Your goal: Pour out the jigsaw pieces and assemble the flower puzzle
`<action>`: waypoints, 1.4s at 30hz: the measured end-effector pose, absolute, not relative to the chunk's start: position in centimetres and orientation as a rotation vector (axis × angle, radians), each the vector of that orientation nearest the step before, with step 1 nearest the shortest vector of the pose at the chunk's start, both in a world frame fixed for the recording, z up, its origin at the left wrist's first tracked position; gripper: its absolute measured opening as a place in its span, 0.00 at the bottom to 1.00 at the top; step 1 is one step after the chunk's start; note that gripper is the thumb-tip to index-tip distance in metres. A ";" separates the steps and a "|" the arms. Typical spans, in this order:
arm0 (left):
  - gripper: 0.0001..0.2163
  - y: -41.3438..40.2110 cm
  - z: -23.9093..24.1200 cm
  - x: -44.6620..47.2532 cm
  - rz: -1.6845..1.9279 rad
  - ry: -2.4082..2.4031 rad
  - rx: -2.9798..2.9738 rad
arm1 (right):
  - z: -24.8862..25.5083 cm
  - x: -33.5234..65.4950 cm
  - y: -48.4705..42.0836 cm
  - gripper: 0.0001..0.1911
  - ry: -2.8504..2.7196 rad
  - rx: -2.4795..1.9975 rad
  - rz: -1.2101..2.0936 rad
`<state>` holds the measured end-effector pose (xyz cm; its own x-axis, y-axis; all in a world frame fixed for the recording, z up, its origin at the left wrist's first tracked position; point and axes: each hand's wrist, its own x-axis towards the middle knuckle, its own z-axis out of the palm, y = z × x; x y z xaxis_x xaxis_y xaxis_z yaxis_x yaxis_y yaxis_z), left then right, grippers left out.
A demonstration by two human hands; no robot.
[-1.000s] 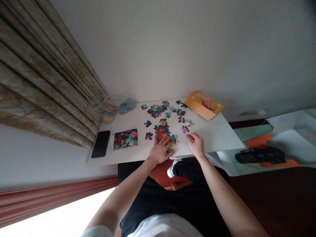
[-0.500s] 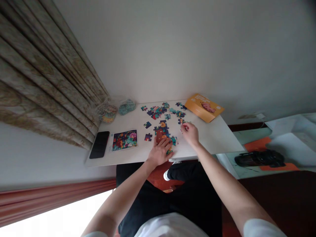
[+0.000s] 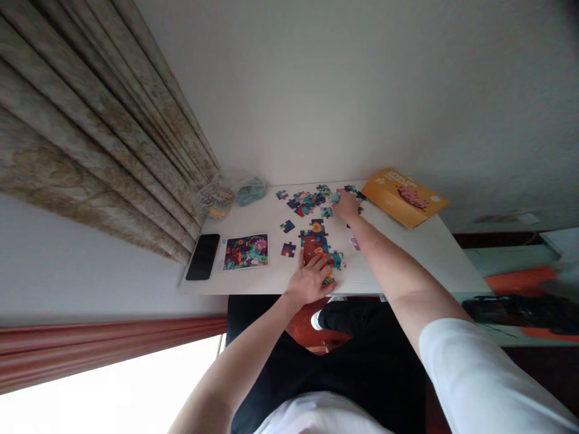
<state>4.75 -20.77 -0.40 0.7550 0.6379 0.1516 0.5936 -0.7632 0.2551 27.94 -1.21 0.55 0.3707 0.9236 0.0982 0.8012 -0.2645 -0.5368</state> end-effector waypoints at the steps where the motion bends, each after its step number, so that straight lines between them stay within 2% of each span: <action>1: 0.21 -20.8 -0.4 4.8 0.335 0.985 2.764 | 0.7 28.2 -1.1 0.23 -1.457 -2.089 0.341; 3: 0.21 -20.8 -0.2 4.8 0.327 0.996 2.772 | 1.1 28.9 -1.7 0.16 -1.403 -1.966 0.386; 5: 0.21 -20.8 -0.1 4.8 0.318 0.998 2.785 | 1.2 29.8 -3.8 0.14 -1.303 -1.808 0.473; 9: 0.22 -20.8 0.2 4.7 0.296 0.995 2.790 | 0.1 31.2 -12.4 0.30 -1.122 -1.536 0.876; 12: 0.22 -20.8 0.4 4.7 0.288 0.987 2.780 | -1.1 31.5 -19.4 0.31 -1.101 -1.478 1.034; 17: 0.21 -20.8 0.7 4.7 0.270 0.999 2.788 | -2.0 31.1 -24.0 0.24 -1.166 -1.567 0.993; 26: 0.21 -20.9 0.7 4.7 0.270 1.001 2.785 | -2.3 30.7 -22.4 0.19 -1.281 -1.690 0.892; 32: 0.22 -20.8 0.5 4.7 0.258 0.992 2.784 | -2.3 30.6 -21.7 0.14 -1.439 -1.881 0.696; 42: 0.22 -20.8 0.6 4.7 0.239 1.001 2.790 | -1.3 30.0 -21.4 0.12 -1.566 -1.975 0.652</action>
